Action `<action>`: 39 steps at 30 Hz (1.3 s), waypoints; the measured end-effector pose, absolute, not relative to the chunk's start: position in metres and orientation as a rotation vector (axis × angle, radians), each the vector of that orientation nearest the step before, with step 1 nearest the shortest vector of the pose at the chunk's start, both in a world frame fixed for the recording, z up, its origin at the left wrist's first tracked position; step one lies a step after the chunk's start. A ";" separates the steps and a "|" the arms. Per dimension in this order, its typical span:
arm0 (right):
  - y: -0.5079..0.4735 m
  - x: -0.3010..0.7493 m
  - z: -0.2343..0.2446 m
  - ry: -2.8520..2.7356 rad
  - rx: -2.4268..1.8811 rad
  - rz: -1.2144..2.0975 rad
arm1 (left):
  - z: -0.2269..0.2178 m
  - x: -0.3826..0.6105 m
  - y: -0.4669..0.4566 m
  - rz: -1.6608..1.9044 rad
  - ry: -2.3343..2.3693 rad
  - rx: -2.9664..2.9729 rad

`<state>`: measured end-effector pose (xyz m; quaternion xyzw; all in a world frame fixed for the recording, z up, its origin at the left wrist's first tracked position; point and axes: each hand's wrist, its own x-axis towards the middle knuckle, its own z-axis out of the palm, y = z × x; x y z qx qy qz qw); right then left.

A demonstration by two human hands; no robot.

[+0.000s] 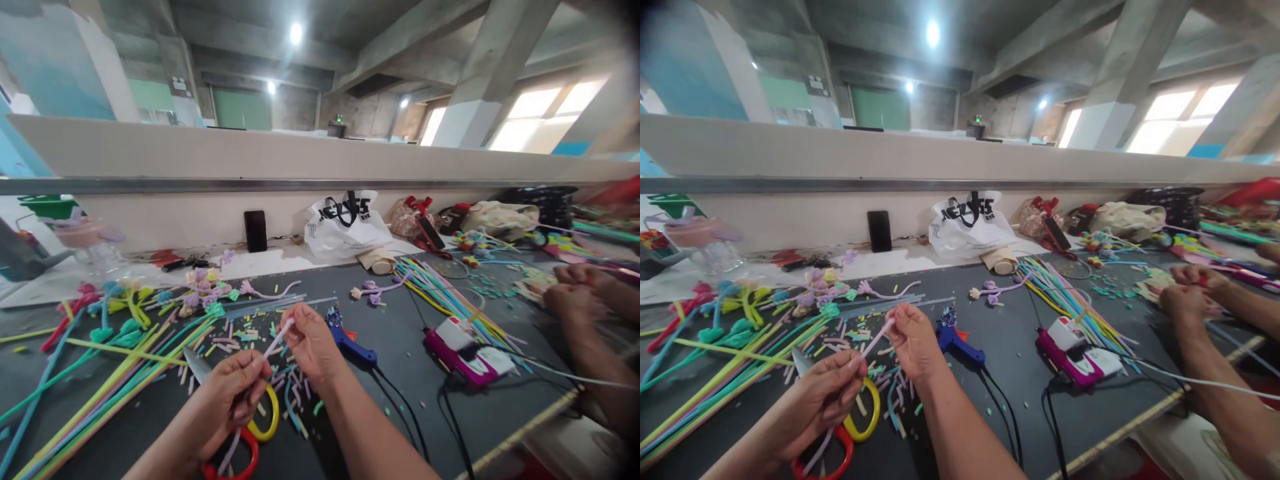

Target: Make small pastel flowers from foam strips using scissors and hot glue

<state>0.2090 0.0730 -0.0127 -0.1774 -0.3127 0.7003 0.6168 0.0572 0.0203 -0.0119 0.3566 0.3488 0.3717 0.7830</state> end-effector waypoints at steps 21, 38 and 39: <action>0.071 0.211 -0.004 -0.696 -0.415 1.544 | 0.006 0.012 -0.026 0.266 1.048 1.216; 0.071 0.211 -0.011 -0.639 -0.242 1.787 | 0.006 0.031 -0.006 0.103 0.979 2.521; 0.070 0.210 -0.010 -0.663 -0.245 1.801 | 0.007 0.024 -0.004 0.132 0.965 2.478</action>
